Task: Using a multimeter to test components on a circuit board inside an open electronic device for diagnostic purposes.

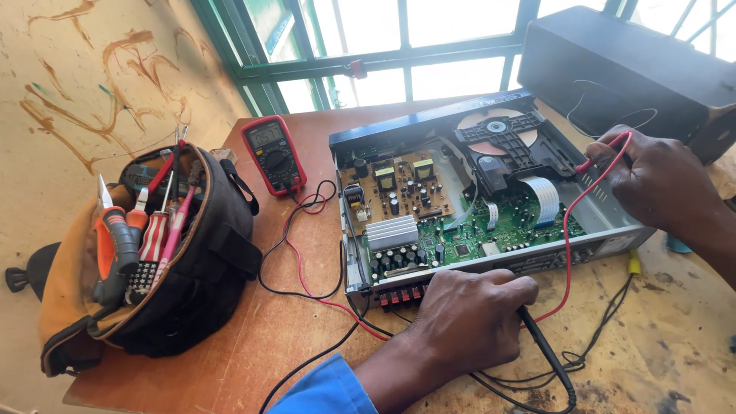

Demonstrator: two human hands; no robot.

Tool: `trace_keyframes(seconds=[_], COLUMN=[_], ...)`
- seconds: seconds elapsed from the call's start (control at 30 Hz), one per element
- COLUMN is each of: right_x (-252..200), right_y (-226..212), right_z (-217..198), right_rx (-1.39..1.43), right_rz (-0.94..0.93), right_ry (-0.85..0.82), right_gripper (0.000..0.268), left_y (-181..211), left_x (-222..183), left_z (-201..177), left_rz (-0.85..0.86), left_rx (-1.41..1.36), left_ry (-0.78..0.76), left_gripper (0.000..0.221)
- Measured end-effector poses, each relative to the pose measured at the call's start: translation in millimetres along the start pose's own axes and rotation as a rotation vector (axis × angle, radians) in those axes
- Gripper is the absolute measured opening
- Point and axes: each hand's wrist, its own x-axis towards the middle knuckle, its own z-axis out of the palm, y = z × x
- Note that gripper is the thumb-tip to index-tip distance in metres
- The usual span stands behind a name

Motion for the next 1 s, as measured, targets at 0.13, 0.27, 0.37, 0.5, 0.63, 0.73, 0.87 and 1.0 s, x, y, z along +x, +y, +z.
trace_keyframes(seconds=[0.13, 0.27, 0.37, 0.5, 0.63, 0.73, 0.87, 1.0], right_x=[0.2, 1.4, -0.4, -0.3, -1.3, -2.9, -2.6, -4.0], right_y=[-0.5, 2.8, 1.1, -0.4, -0.6, -3.8, -1.0, -2.0], right_z=[-0.5, 2.1, 0.6, -1.1, -3.6, -5.4, -3.4, -6.1], right_rx=[0.0, 0.003, 0.025, 0.037, 0.073, 0.093, 0.131, 0.141], right_rz=[0.0, -0.01, -0.007, -0.001, -0.032, -0.028, -0.055, -0.048], right_ry=[-0.006, 0.003, 0.006, 0.004, 0.004, -0.009, -0.001, 0.001], right_gripper=[0.037, 0.037, 0.035, 0.033, 0.031, 0.03, 0.033, 0.032], left_y=[-0.7, -0.6, 0.1, -0.6, -0.2, -1.1, -2.5, -1.5], left_x=[-0.5, -0.2, -0.2, 1.1, 2.4, 1.8, 1.7, 3.8], left_z=[1.2, 1.3, -0.3, -0.4, -0.2, -1.0, 1.3, 0.3], left_rz=[-0.001, -0.004, -0.002, 0.013, 0.012, 0.015, 0.014, 0.021], left_rx=[-0.001, 0.001, -0.004, -0.012, -0.035, -0.046, -0.031, -0.046], left_ry=[0.008, 0.002, -0.001, 0.005, 0.017, 0.02, 0.022, 0.017], left_gripper=[0.014, 0.014, 0.013, 0.015, 0.019, 0.02, 0.021, 0.021])
